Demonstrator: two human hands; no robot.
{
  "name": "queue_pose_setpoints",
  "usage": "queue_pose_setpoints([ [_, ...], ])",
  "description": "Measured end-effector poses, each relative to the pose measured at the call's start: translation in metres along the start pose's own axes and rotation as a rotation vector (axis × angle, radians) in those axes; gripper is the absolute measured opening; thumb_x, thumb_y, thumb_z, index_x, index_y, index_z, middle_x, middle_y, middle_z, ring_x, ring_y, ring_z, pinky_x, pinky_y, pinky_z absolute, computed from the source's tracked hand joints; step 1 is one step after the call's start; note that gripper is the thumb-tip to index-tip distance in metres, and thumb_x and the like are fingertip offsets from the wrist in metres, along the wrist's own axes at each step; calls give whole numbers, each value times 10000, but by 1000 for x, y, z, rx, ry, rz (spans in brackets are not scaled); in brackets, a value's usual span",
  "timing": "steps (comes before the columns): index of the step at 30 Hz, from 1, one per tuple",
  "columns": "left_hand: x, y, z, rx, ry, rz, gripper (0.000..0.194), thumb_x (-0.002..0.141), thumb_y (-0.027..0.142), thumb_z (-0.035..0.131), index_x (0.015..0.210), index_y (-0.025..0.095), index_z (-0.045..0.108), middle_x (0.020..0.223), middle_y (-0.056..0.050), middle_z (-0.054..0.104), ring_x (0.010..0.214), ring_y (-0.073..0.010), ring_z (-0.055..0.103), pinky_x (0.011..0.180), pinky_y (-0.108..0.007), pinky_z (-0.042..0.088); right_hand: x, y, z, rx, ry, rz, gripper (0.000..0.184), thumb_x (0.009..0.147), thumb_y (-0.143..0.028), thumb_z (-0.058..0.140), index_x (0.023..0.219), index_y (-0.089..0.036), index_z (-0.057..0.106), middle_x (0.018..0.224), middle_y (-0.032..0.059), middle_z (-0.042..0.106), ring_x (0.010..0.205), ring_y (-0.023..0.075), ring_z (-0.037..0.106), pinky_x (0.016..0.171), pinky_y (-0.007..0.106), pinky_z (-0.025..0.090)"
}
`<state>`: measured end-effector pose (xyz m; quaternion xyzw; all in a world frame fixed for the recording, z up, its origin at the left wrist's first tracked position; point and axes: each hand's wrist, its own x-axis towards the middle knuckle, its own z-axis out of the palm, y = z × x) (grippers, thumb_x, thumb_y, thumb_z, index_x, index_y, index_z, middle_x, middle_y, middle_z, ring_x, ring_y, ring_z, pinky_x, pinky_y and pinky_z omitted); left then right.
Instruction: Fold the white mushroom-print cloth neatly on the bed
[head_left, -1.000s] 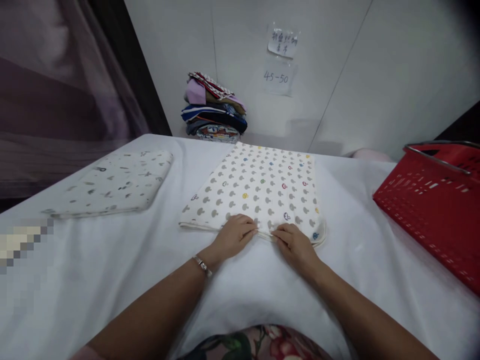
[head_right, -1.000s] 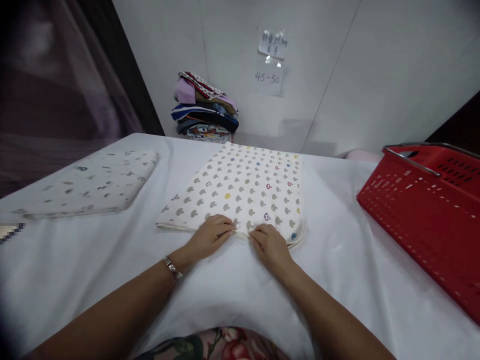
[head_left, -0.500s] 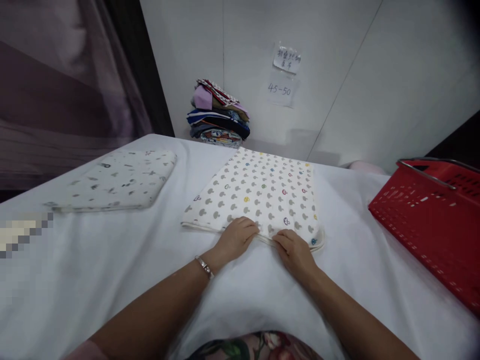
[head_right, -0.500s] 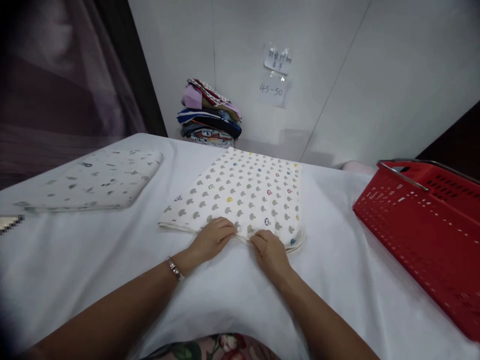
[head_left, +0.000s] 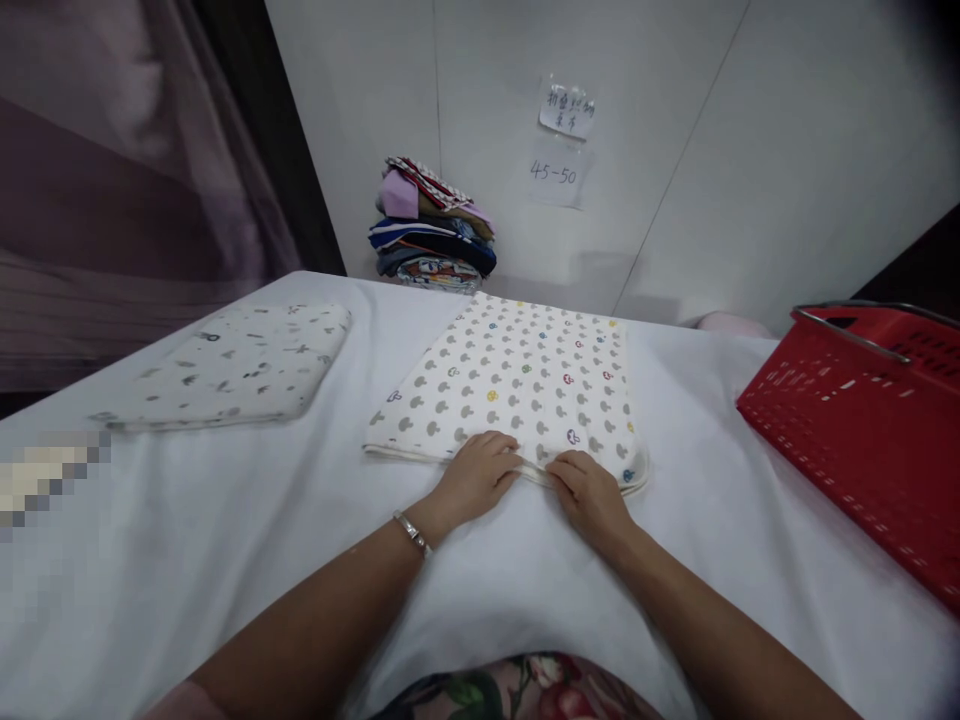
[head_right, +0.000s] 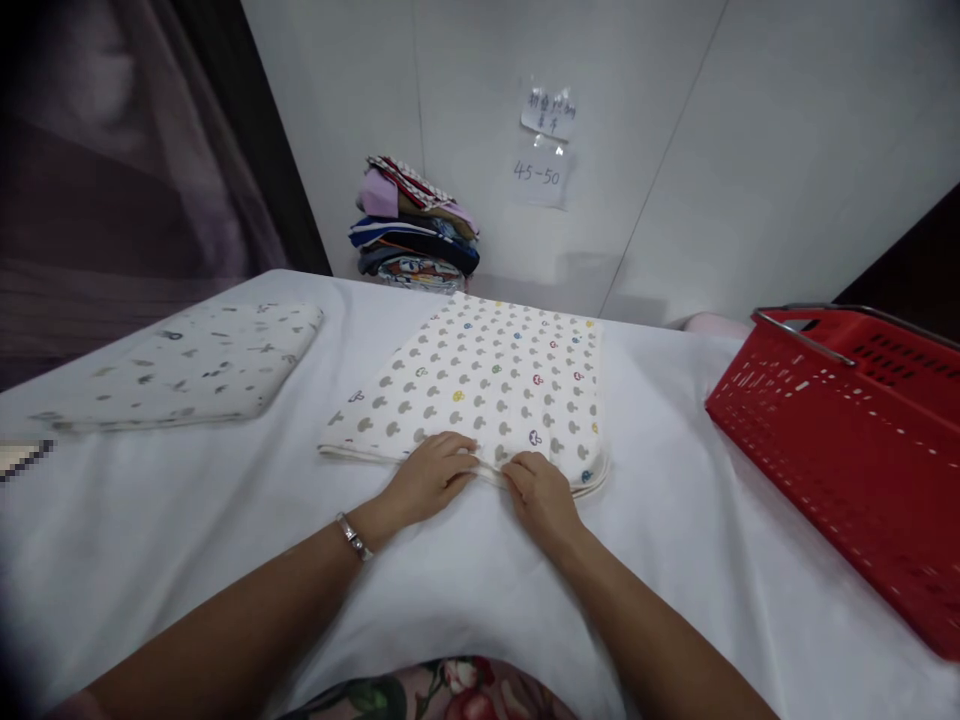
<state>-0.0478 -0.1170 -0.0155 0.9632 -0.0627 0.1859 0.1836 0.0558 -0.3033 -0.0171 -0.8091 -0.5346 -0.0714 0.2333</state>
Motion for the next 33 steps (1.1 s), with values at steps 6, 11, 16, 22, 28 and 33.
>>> queue_pose_setpoints([
  [6,1,-3,4,7,-3,12,201,890,229,437,852,214,634,1040,-47,571,990,-178,485,854,-350,400,0,5,2,7,79,-55,242,897,-192,401,988,-199,625,940,76,609,872,183,543,750,308,459],
  [11,2,-1,3,-10,9,26,215,897,199,399,865,197,611,1035,-53,571,998,-175,482,867,-354,406,0,4,1,10,30,-87,251,875,-146,411,1003,-206,619,954,69,604,866,180,539,751,299,455],
  [16,4,1,0,-25,29,27,192,892,178,390,868,188,581,1019,-50,566,992,-171,478,870,-343,410,1,3,0,22,22,-91,268,873,-135,401,1018,-211,613,961,70,604,863,182,536,745,300,457],
  [22,3,1,-1,12,-2,64,184,878,133,403,823,184,571,1037,-44,553,1013,-175,462,875,-337,391,1,4,-1,-17,53,-50,276,881,-139,386,1016,-204,617,964,74,609,875,188,529,748,312,450],
  [28,4,2,1,3,7,15,185,892,143,368,842,175,543,906,-45,576,899,-169,495,818,-329,401,2,0,-3,-23,-55,-115,267,865,-126,400,1005,-193,617,946,73,613,861,187,527,739,304,438],
  [33,6,2,3,28,-20,-26,198,898,166,346,810,174,522,815,-40,574,814,-171,506,781,-340,400,2,-1,-4,-55,-75,-139,215,888,-207,429,1009,-180,604,919,84,607,835,188,518,728,313,427],
])
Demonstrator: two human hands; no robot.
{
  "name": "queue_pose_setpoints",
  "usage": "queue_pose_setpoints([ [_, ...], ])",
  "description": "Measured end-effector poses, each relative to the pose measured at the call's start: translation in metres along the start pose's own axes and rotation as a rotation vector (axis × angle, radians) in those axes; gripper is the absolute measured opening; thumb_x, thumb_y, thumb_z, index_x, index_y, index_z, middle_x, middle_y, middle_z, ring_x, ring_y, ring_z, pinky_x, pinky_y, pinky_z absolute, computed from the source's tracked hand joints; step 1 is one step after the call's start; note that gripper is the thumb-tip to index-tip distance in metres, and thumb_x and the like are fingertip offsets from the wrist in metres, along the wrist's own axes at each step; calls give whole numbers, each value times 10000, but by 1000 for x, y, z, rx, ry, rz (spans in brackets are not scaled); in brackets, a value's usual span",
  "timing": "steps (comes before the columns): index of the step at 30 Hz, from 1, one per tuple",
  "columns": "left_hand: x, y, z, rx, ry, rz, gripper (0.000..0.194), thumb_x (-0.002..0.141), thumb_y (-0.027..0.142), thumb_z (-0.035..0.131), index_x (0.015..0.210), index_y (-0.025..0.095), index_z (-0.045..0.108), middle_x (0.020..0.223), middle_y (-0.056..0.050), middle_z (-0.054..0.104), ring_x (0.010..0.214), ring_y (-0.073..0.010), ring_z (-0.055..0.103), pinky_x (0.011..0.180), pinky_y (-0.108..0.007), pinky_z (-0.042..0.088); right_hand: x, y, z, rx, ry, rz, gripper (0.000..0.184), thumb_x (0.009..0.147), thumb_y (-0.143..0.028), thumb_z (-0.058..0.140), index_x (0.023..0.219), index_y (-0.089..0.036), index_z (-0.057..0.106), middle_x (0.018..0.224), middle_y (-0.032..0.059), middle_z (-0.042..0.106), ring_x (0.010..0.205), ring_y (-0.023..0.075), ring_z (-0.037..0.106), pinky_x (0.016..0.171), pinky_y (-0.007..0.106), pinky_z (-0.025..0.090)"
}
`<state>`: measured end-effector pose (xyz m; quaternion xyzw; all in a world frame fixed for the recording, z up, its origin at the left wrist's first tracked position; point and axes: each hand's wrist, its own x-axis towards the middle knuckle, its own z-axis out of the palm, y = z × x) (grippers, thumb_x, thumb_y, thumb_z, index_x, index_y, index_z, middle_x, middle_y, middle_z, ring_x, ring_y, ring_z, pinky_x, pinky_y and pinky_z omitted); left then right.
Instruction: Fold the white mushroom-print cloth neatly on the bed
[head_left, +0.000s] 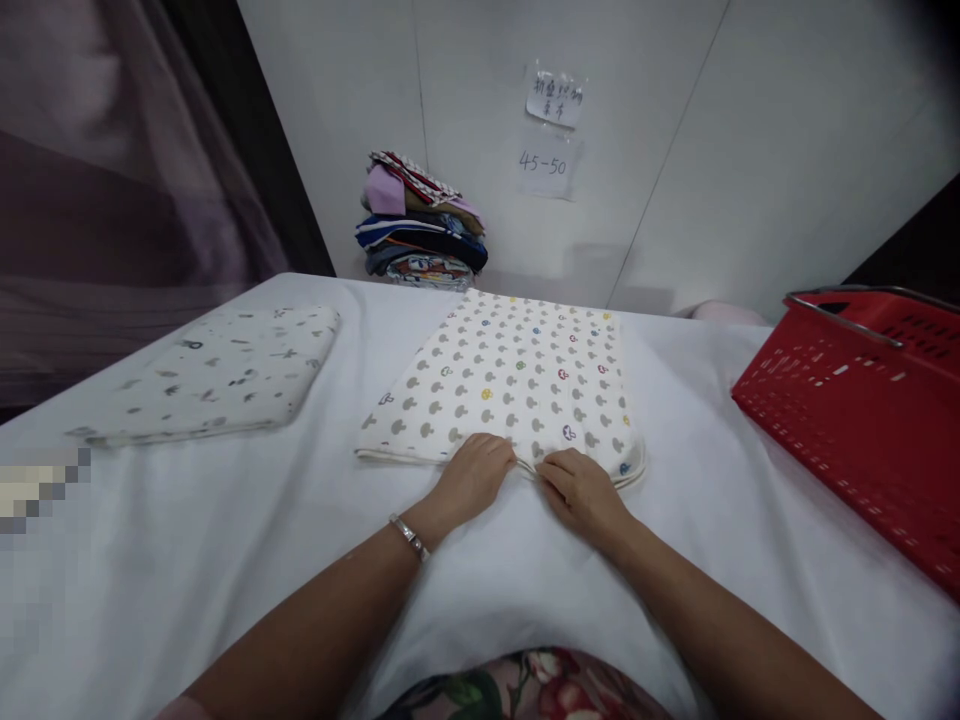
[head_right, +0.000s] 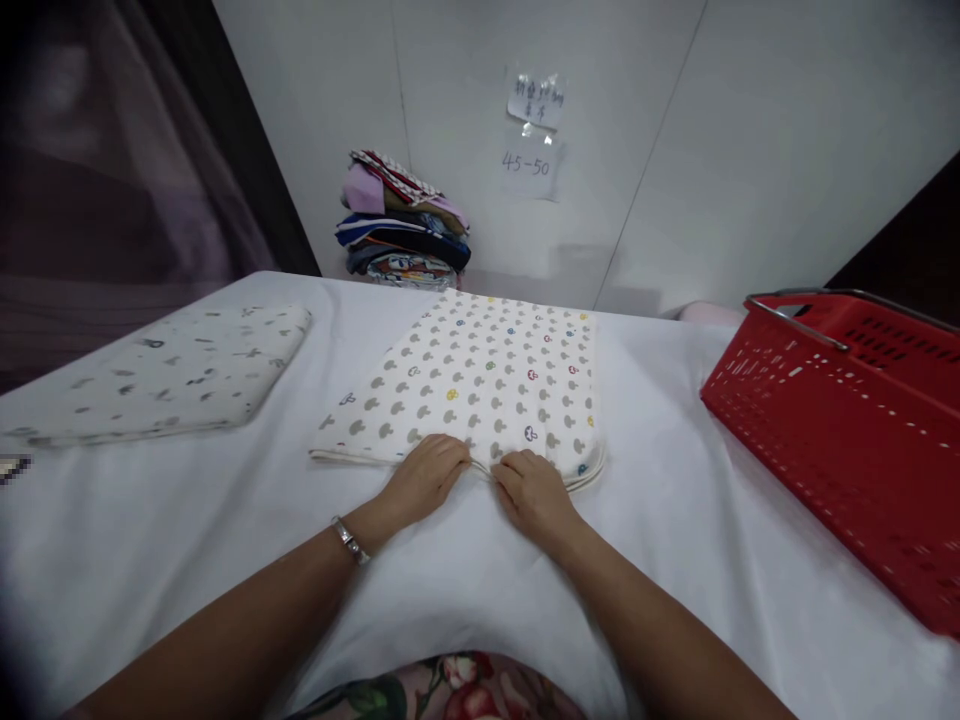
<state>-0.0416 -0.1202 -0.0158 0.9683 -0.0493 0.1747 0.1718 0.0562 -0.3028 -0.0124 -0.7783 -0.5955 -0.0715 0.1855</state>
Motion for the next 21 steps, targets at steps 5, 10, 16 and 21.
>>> queue_pose_setpoints([
  [5,1,1,-1,18,-18,-18,202,902,167,339,803,171,514,789,-32,579,789,-170,509,774,-337,396,-1,2,4,-31,45,3,235,894,-188,415,1079,-169,558,910,85,611,829,191,527,710,317,436],
  [10,1,0,-1,25,-23,-37,216,916,197,336,805,170,519,776,-27,586,778,-169,515,766,-333,391,-2,4,9,-53,82,25,301,867,-123,400,1149,-156,500,918,85,620,860,207,541,712,337,449],
  [16,3,0,-1,31,-44,-41,214,915,204,348,799,172,525,769,-24,585,763,-163,510,750,-323,391,-1,6,9,-87,104,13,276,838,-55,393,1046,-152,547,887,81,628,837,194,548,704,316,440],
  [21,1,-1,0,11,-42,-12,168,908,220,376,847,179,527,836,-27,587,819,-169,508,772,-328,390,-2,8,8,-88,106,-11,318,799,-19,384,1009,-170,568,890,77,631,820,193,549,685,308,434],
])
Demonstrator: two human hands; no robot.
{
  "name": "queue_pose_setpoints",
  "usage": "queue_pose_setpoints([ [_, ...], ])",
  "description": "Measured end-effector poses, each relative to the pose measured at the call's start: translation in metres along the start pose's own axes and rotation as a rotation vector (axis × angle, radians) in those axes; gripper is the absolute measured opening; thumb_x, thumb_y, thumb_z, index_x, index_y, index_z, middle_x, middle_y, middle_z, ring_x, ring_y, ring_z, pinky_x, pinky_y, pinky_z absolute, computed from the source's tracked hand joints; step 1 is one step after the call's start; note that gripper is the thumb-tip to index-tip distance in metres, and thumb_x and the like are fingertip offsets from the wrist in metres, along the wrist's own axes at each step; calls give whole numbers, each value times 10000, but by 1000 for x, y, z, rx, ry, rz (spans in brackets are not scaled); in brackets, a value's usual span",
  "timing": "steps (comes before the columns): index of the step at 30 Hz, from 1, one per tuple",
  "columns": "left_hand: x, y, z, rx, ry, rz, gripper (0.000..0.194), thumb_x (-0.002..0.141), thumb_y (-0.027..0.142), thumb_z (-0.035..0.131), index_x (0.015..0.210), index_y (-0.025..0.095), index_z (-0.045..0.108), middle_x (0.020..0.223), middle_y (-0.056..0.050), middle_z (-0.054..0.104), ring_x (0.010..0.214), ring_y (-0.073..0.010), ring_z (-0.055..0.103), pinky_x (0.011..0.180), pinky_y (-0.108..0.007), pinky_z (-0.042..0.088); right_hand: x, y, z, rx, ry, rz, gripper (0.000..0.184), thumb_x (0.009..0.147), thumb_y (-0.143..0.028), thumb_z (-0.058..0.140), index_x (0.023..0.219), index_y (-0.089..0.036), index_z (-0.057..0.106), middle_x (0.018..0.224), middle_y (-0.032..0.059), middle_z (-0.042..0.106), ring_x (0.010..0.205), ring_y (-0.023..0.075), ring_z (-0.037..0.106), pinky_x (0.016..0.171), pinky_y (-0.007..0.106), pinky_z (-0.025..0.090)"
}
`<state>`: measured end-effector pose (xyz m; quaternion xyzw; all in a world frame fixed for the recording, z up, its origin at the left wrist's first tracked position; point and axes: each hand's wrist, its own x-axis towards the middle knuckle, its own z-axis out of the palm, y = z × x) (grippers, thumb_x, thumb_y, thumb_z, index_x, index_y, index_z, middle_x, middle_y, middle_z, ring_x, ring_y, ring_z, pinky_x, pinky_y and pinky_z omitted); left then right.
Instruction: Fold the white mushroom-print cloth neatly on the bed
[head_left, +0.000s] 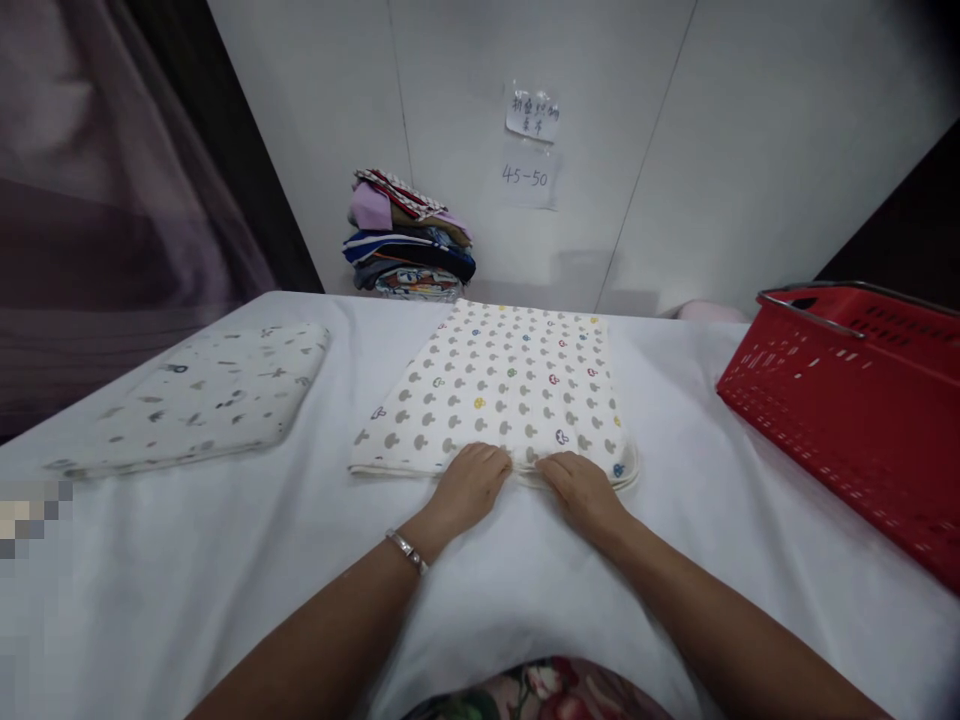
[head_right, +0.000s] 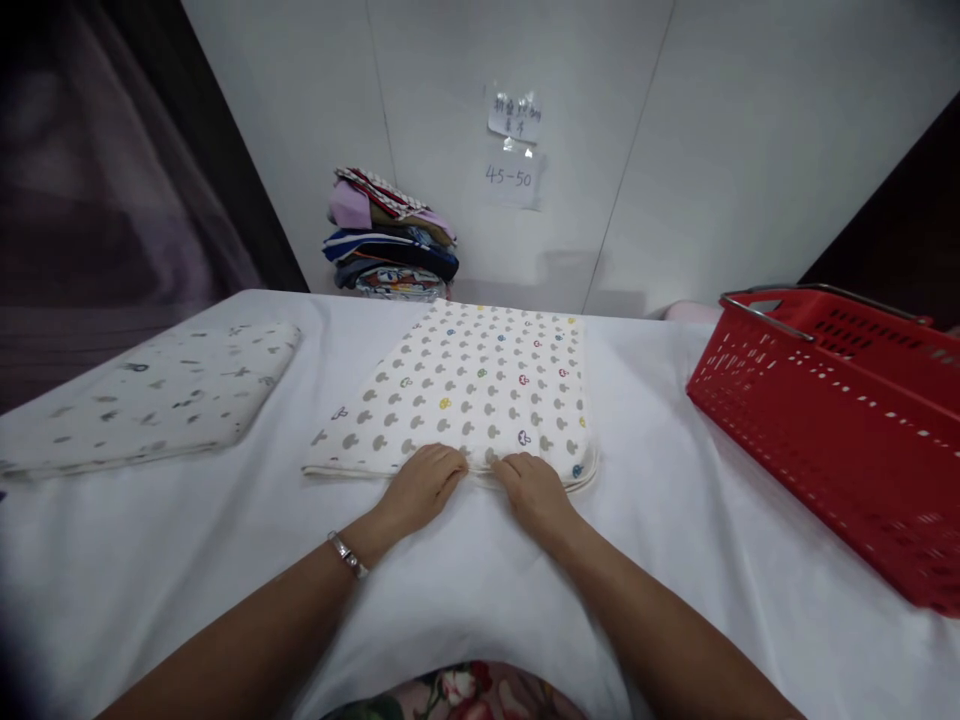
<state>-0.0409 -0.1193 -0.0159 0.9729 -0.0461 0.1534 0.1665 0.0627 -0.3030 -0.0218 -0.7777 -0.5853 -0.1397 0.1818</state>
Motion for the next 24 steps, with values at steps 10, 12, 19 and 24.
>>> queue_pose_setpoints([
  [10,0,-2,3,22,-1,67,144,891,213,436,907,201,579,969,-23,583,900,-164,503,796,-322,377,1,0,0,-33,-70,13,285,811,-45,416,1009,-162,585,894,80,630,810,195,537,682,307,417],
  [12,1,-2,2,39,-5,65,177,900,224,420,876,194,593,914,-29,583,868,-165,503,773,-322,380,3,-1,-1,-43,-85,28,251,837,-74,422,995,-172,591,895,78,624,816,193,526,687,305,407],
  [19,3,-3,3,84,-6,59,201,896,188,392,858,187,589,828,-31,572,803,-173,493,732,-328,388,7,-5,-6,-119,-135,43,183,890,-167,424,903,-192,605,844,41,581,786,173,473,668,281,338],
  [24,4,-1,6,104,34,141,242,871,154,427,1086,201,527,974,-44,579,900,-180,509,783,-333,387,7,-6,-6,-107,-185,31,203,900,-180,401,936,-199,600,859,32,579,786,163,467,669,270,317],
])
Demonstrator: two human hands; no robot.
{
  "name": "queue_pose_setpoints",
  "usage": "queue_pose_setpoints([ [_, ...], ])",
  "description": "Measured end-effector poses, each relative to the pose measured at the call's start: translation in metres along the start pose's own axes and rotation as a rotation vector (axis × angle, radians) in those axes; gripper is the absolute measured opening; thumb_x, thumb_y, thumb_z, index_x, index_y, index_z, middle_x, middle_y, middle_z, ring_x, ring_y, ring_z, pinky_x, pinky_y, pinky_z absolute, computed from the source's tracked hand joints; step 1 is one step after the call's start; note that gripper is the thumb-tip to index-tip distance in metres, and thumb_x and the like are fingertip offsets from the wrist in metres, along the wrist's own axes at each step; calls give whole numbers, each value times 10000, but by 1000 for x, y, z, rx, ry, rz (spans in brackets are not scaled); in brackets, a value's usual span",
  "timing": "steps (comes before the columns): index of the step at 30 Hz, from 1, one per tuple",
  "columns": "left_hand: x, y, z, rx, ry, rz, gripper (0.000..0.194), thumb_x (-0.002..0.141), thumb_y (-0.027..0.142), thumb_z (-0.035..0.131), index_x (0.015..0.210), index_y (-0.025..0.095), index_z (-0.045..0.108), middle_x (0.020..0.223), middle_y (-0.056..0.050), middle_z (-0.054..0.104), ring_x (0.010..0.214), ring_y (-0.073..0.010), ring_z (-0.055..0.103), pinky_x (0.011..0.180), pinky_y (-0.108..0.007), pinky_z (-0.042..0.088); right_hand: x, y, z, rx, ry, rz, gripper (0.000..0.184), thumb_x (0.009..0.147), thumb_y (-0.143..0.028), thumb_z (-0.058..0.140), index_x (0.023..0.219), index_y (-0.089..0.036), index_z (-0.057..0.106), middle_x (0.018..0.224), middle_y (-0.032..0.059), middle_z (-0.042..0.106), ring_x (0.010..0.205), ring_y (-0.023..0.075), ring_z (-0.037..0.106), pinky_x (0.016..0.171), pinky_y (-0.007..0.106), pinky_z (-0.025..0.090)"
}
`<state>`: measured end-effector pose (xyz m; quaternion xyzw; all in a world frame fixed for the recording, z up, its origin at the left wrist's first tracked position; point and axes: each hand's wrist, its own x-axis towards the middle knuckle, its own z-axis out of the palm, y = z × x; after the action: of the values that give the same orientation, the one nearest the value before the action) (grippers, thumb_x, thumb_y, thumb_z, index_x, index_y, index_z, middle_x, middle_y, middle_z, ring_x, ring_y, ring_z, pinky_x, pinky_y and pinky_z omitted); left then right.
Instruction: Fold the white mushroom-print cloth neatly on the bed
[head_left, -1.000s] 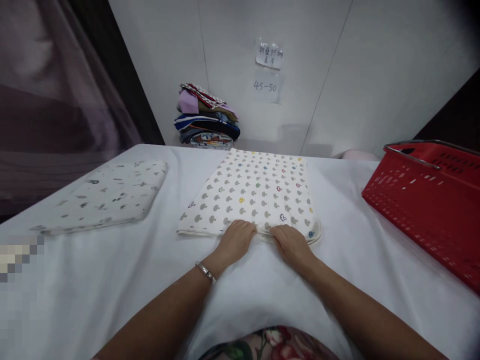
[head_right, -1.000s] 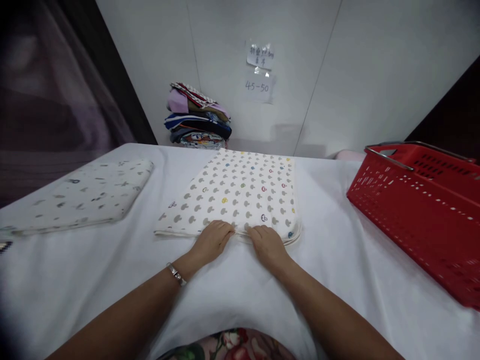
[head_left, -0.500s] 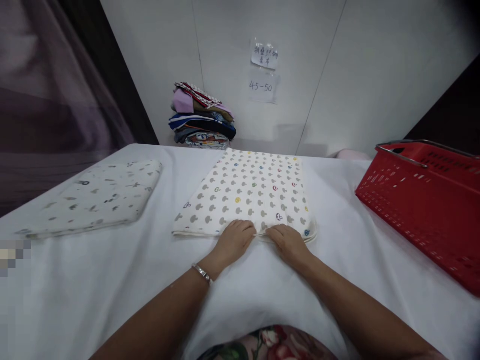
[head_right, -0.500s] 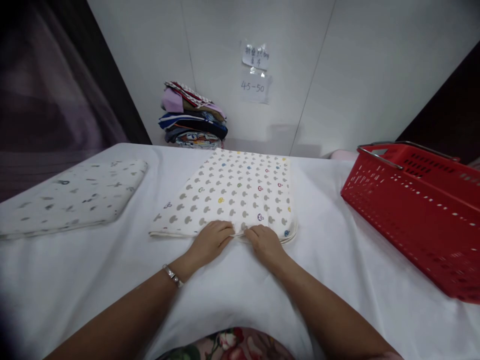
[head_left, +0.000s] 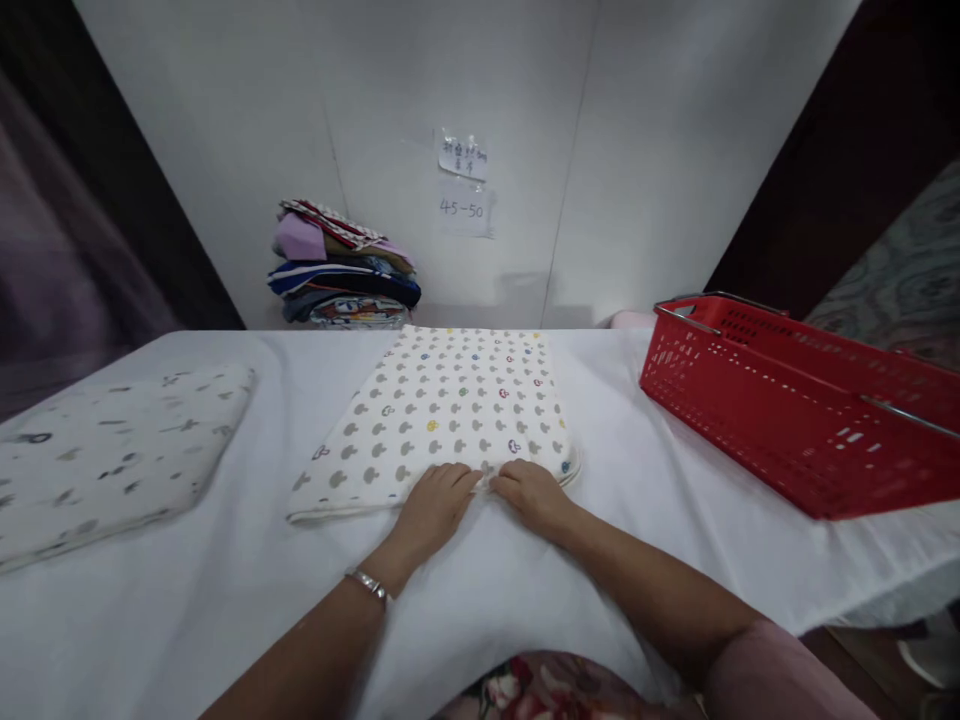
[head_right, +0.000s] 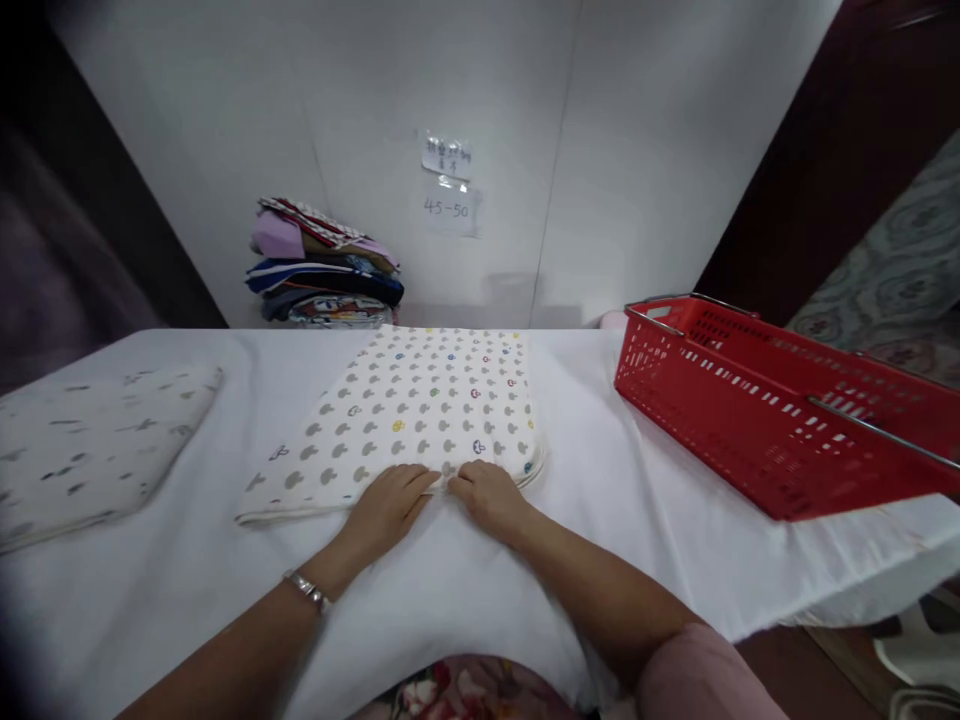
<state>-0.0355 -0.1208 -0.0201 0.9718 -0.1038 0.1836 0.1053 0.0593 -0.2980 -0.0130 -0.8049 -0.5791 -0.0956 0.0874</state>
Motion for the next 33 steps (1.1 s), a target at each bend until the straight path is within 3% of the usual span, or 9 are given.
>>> queue_pose_setpoints([
  [6,3,8,1,185,-107,59,165,831,80,445,889,186,557,875,-44,575,838,-195,510,727,-336,389,-18,15,-5,-31,42,-58,233,895,-152,394,1049,-171,567,904,51,592,817,168,488,711,276,356],
  [12,7,8,1,163,-103,87,311,794,6,413,1011,195,531,900,-46,571,836,-195,509,702,-326,388,-67,65,-25,-94,94,-21,252,899,-158,392,1092,-152,555,994,89,600,878,179,517,772,308,399],
  [16,9,7,1,138,-93,115,403,778,-18,402,1105,202,487,972,-48,575,887,-189,511,732,-319,387,-84,81,-31,-121,131,57,255,909,-157,370,1053,-147,581,994,94,610,895,186,527,774,318,414],
  [21,10,7,2,172,-109,114,310,812,14,385,1037,183,515,917,-44,581,853,-191,510,722,-317,388,-82,81,-34,-108,84,56,259,914,-187,382,1060,-170,595,1012,83,607,912,180,514,756,295,425],
  [27,14,8,4,179,-88,149,273,813,16,393,986,181,525,911,-47,580,846,-191,507,720,-314,378,-73,91,-43,-116,-2,-66,239,893,-153,393,961,-167,622,907,80,615,853,173,505,725,284,412],
  [30,17,9,7,173,-81,164,238,808,14,400,919,176,535,883,-49,576,832,-191,507,725,-315,376,-73,95,-45,-165,54,-3,246,896,-147,379,945,-161,620,892,84,613,842,178,496,716,286,401],
  [33,18,9,9,162,-95,153,243,786,-6,394,861,173,540,853,-50,570,811,-194,504,716,-318,380,-77,92,-44,-146,5,-14,230,891,-151,390,958,-163,610,911,79,604,845,176,492,717,282,401],
])
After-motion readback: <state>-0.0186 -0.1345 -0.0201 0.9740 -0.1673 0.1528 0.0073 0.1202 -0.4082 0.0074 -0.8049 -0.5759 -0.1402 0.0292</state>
